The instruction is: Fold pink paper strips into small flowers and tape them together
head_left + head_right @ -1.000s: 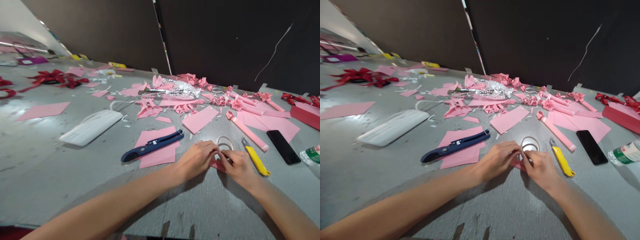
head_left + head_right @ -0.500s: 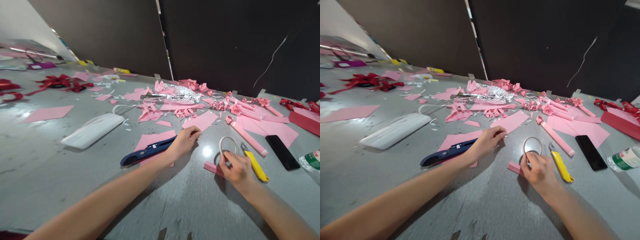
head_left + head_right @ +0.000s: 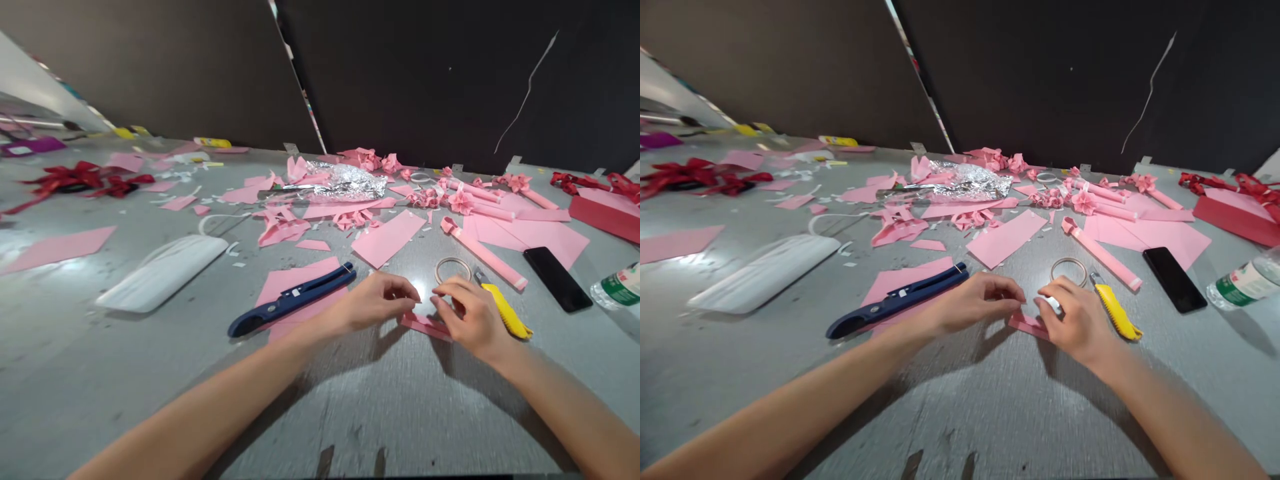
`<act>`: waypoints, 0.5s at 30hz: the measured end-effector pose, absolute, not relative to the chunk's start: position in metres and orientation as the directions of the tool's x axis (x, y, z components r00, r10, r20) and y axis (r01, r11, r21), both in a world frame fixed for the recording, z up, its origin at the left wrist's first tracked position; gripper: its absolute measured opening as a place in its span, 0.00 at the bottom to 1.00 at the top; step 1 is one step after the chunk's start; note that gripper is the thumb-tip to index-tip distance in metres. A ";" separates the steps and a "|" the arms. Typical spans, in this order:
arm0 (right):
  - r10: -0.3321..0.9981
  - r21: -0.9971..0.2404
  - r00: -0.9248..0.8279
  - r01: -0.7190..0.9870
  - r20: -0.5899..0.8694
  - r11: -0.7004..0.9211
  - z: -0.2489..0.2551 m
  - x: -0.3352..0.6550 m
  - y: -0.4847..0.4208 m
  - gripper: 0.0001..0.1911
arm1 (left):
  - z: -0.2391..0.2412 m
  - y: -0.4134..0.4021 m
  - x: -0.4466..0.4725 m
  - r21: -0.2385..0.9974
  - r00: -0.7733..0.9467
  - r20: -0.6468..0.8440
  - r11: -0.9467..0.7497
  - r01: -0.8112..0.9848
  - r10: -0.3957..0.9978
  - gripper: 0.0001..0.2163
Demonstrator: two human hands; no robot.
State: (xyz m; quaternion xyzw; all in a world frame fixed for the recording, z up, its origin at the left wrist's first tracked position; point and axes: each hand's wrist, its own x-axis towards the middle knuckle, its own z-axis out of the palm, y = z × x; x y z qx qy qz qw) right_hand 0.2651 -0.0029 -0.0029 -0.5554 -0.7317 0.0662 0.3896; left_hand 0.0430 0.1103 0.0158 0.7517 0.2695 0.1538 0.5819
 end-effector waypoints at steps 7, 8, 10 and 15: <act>0.917 -0.705 -0.078 0.614 0.392 0.354 -0.008 0.255 -0.001 0.09 | 0.004 0.103 0.052 0.970 0.795 -0.137 -0.081 0.228 0.591 0.09; 0.918 -0.704 -0.074 0.619 0.389 0.348 -0.009 0.255 -0.001 0.09 | 0.003 0.103 0.053 0.970 0.796 -0.141 -0.078 0.229 0.588 0.09; 0.924 -0.703 -0.066 0.629 0.377 0.332 -0.010 0.255 0.000 0.10 | 0.002 0.102 0.054 0.972 0.789 -0.132 -0.076 0.221 0.600 0.09; 0.952 -0.733 -0.036 0.630 0.304 0.258 -0.005 0.259 0.000 0.10 | 0.004 0.107 0.048 0.892 0.720 0.103 -0.385 0.239 0.686 0.08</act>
